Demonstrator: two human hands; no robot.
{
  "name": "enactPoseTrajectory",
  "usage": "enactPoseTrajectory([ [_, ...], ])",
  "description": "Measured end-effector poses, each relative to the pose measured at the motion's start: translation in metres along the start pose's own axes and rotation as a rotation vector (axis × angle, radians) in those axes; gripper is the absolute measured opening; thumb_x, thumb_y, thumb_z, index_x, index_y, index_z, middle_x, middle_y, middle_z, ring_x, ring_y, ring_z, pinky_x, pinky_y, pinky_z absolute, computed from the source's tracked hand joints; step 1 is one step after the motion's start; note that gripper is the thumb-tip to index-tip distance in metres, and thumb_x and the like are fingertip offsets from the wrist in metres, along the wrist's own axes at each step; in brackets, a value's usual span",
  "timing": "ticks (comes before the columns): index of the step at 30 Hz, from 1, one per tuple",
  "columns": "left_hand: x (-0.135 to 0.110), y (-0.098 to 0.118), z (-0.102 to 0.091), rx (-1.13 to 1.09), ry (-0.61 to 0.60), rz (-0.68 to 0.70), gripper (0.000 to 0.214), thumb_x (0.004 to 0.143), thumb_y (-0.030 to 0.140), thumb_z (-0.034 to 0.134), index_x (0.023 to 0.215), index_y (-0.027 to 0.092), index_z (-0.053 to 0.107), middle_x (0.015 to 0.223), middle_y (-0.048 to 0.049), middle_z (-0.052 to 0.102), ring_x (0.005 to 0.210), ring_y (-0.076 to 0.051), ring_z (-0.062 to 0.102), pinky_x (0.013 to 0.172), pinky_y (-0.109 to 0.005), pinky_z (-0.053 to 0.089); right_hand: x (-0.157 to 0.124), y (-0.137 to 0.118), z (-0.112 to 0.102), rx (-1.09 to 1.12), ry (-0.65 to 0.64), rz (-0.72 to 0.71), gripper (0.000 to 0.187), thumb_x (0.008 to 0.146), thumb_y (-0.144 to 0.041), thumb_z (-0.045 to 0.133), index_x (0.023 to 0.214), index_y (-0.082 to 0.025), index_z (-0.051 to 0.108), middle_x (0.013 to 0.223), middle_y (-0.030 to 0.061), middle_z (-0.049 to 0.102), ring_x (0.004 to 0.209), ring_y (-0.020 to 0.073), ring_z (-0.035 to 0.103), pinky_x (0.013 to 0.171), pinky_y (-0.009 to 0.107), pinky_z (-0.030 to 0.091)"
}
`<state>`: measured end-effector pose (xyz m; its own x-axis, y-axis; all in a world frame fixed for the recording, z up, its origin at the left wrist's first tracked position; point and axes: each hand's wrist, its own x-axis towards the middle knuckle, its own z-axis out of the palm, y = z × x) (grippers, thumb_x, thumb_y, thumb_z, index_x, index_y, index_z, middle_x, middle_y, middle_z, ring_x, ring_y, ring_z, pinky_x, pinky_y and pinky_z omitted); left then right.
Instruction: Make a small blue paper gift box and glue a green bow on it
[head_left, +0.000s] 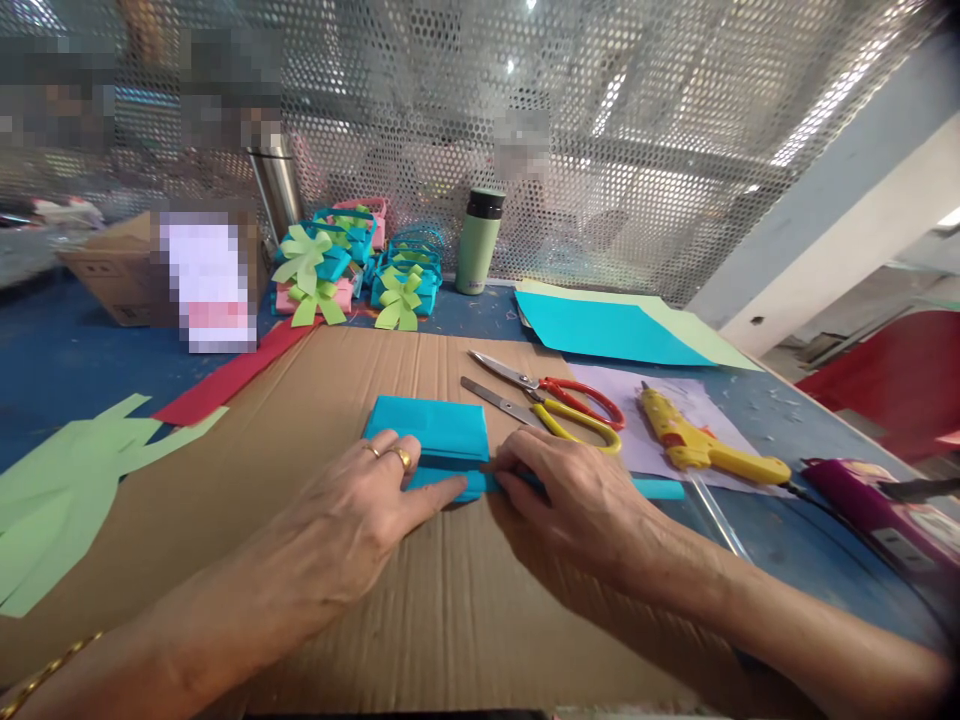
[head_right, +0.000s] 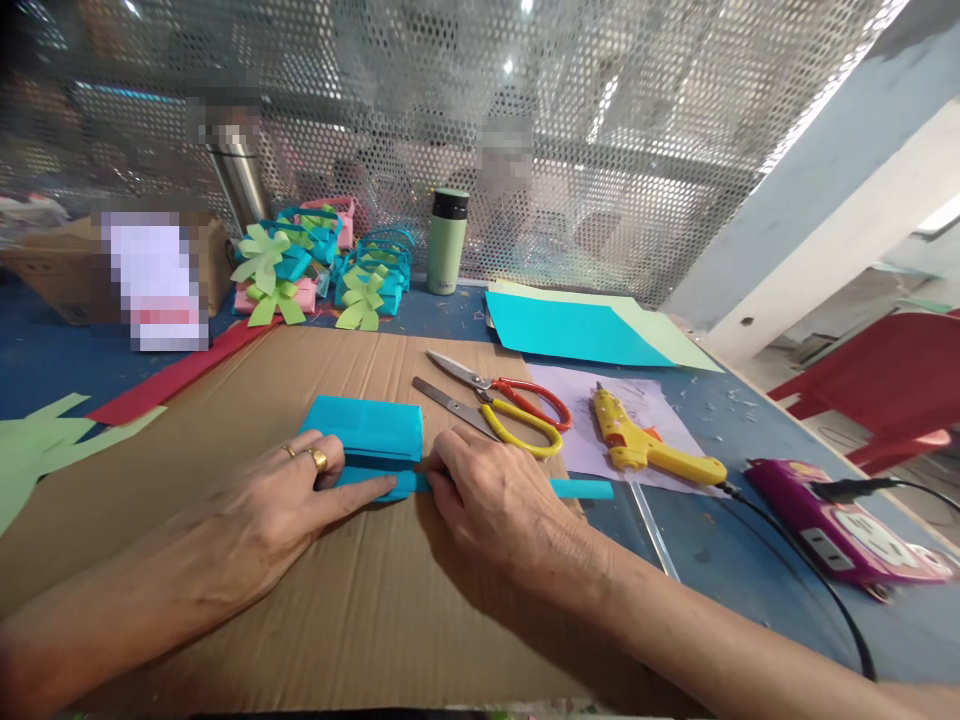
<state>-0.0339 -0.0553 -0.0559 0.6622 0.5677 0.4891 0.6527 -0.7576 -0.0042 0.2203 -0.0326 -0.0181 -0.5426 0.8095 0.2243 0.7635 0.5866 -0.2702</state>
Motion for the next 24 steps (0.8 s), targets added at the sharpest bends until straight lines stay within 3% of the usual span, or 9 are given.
enactPoseTrajectory([
  [5,0.001,-0.001,0.002,0.025,0.043,-0.001,0.051,0.101,0.01,0.035,0.138,0.033,0.062,0.089,-0.0054,0.048,0.077,-0.02,0.044,0.068,-0.031,0.043,0.0,0.0,-0.002,-0.01,-0.004,-0.012,0.01,0.092,-0.016,0.052,0.089,-0.019,0.061,0.079,0.0032,0.066,0.062,0.0143,0.05,0.055,0.029,0.027],
  [13,0.0,0.003,-0.009,-0.054,-0.063,-0.036,0.049,0.101,0.01,0.036,0.138,0.03,0.062,0.096,-0.0078,0.053,0.084,-0.022,0.051,0.074,-0.035,0.05,-0.009,-0.004,-0.007,-0.205,0.067,-0.293,0.025,0.099,-0.011,0.043,0.086,-0.018,0.063,0.087,0.0089,0.06,0.079,0.0214,0.05,0.073,0.038,0.039],
  [19,0.0,0.003,-0.007,-0.022,-0.085,-0.048,0.055,0.1,0.006,0.035,0.143,0.033,0.056,0.099,-0.008,0.052,0.088,-0.023,0.051,0.078,-0.038,0.052,-0.019,-0.015,-0.001,-0.204,0.065,-0.298,0.012,0.091,-0.012,0.055,0.088,-0.021,0.062,0.083,0.0032,0.056,0.069,0.0167,0.042,0.066,0.034,0.035],
  [24,0.001,0.004,-0.01,-0.047,-0.064,-0.042,0.053,0.101,0.005,0.034,0.139,0.031,0.059,0.097,-0.007,0.052,0.089,-0.022,0.051,0.078,-0.036,0.052,-0.018,-0.01,0.006,-0.192,0.102,-0.276,0.013,0.093,-0.011,0.055,0.091,-0.02,0.064,0.086,0.0043,0.06,0.072,0.0164,0.047,0.065,0.033,0.036],
])
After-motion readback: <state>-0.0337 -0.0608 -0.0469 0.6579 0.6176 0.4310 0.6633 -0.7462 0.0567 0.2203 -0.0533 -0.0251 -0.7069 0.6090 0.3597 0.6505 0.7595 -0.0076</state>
